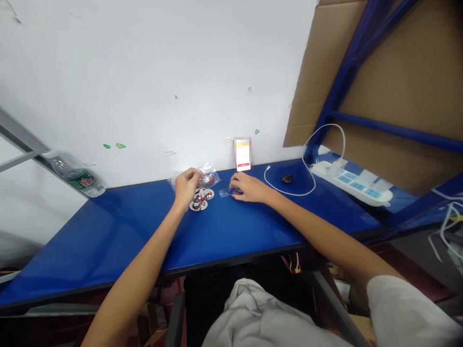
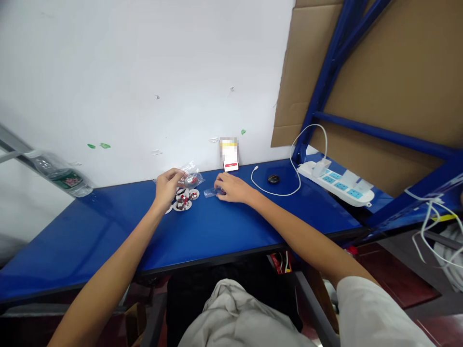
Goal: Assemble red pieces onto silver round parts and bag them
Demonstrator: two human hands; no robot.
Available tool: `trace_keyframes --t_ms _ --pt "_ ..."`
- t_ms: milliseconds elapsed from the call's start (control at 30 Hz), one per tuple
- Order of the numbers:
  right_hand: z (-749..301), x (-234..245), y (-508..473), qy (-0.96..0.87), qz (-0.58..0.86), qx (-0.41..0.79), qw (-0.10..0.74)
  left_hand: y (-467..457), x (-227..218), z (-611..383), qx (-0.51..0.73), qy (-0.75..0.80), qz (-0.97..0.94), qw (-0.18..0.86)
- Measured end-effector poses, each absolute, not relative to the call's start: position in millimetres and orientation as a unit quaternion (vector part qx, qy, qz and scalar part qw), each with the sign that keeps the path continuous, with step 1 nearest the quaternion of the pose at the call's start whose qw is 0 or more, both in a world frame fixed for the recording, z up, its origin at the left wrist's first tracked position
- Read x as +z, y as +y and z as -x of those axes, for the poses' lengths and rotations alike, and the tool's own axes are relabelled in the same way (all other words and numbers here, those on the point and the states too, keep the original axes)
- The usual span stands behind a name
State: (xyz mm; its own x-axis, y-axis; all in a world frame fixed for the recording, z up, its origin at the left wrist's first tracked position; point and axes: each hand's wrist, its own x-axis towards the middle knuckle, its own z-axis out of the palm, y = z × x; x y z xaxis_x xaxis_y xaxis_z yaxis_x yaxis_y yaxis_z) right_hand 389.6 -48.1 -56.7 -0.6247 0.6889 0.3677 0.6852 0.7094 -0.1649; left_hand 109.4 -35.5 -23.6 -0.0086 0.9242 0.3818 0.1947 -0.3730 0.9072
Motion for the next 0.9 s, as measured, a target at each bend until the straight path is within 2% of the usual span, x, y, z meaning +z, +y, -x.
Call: trace_keyframes --t_ms 100,233,333,567,700,900 --pt "-382.5 -56.5 -53.4 -0.902 0.366 -0.056 0.222 -33.5 -23.0 -106.2 0.555 0.452 -0.618 0.324" --pt "-382.0 -54.5 -57.1 -0.896 0.380 0.038 0.225 -30.4 -23.2 -101.8 0.565 0.450 -0.617 0.314" --pt "-383.5 -54.6 -59.9 -0.888 0.388 0.065 0.239 -31.1 -24.4 -102.0 0.556 0.449 -0.623 0.316" --pt "-396.9 -62.0 -68.8 -0.818 0.453 0.125 0.332 -34.3 -24.7 -106.8 0.530 0.463 -0.642 0.304" --pt "-413.1 -66.1 -74.0 -0.760 0.515 0.179 0.352 -34.5 -26.4 -109.0 0.525 0.463 -0.643 0.310" --pt "-424.9 -67.1 -86.1 -0.789 0.471 0.131 0.372 -35.7 -33.0 -115.0 0.498 0.469 -0.665 0.300"
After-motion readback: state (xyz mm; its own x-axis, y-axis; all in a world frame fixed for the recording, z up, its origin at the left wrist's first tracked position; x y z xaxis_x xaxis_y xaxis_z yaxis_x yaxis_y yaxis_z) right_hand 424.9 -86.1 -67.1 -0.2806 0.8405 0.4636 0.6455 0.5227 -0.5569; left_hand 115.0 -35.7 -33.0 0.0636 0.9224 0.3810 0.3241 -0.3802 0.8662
